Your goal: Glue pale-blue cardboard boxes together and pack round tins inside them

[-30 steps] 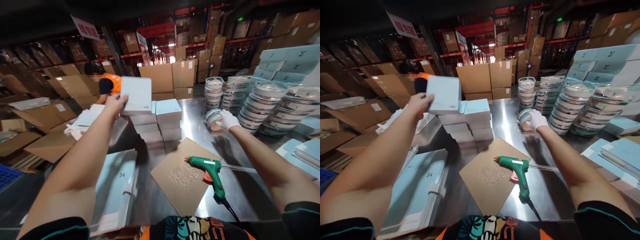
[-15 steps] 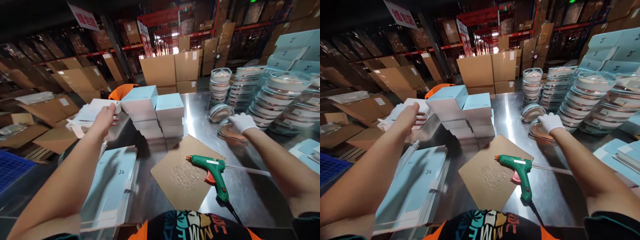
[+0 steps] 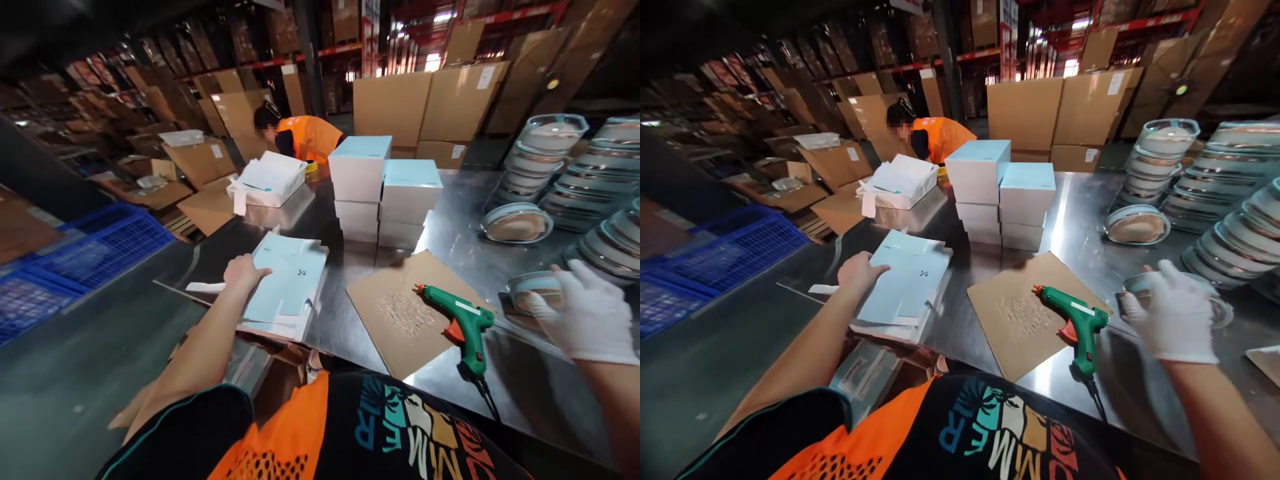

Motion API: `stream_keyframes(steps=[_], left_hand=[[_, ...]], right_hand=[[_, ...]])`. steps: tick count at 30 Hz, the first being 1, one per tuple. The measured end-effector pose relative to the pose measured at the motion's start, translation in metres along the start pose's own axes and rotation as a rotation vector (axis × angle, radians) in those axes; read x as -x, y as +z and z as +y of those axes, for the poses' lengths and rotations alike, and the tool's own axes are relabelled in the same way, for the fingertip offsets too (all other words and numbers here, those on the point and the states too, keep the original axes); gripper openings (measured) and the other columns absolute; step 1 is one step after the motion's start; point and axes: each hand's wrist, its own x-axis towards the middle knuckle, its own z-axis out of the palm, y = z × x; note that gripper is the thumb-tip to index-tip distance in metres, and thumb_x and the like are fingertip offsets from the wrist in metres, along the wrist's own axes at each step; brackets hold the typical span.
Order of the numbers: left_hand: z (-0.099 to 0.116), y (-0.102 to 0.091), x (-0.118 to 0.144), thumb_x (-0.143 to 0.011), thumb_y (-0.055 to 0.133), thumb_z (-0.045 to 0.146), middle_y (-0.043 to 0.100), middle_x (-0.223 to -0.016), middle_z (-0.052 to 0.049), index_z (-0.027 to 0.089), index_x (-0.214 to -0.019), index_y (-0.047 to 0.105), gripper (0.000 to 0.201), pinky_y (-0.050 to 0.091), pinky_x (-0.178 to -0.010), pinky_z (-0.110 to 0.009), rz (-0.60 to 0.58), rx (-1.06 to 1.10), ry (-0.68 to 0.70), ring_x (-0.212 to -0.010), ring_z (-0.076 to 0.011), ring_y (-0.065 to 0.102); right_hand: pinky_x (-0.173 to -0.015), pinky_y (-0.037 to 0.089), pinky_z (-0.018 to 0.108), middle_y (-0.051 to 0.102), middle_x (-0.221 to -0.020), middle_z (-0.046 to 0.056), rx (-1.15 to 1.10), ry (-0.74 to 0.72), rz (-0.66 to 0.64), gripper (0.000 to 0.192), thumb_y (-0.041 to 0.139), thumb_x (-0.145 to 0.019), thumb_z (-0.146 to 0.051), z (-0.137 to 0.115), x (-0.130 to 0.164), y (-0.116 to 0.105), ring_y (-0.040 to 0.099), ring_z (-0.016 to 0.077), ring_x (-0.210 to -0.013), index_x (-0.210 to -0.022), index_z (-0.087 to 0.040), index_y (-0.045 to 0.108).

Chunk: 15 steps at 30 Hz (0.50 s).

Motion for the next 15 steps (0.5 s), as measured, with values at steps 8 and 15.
stream_keyframes(steps=[8,15], left_hand=[[0.062,-0.009,0.068,-0.049,0.096,0.068,0.082,-0.086,-0.014,0.014,-0.089,0.076,0.071,0.063,-0.08,-0.046,-0.308,0.871,0.133,-0.084,-0.0349,0.078],[0.091,0.067,0.15,-0.05,0.086,0.09,0.083,-0.106,-0.02,0.018,-0.131,0.073,0.109,0.063,-0.096,-0.062,-0.945,1.109,0.222,-0.111,-0.0478,0.078]], right_hand=[[-0.108,0.06,0.056,0.072,-0.143,0.019,-1.098,-0.066,-0.328,0.075,0.059,-0.093,-0.08,-0.19,0.029,-0.002,0.071,0.036,-0.131,-0.143,-0.023,0.064],[-0.123,0.048,0.056,0.068,-0.148,0.018,-1.682,0.16,-0.323,0.109,0.07,-0.073,-0.097,-0.237,0.017,-0.029,0.063,0.0366,-0.14,-0.152,-0.023,0.056]])
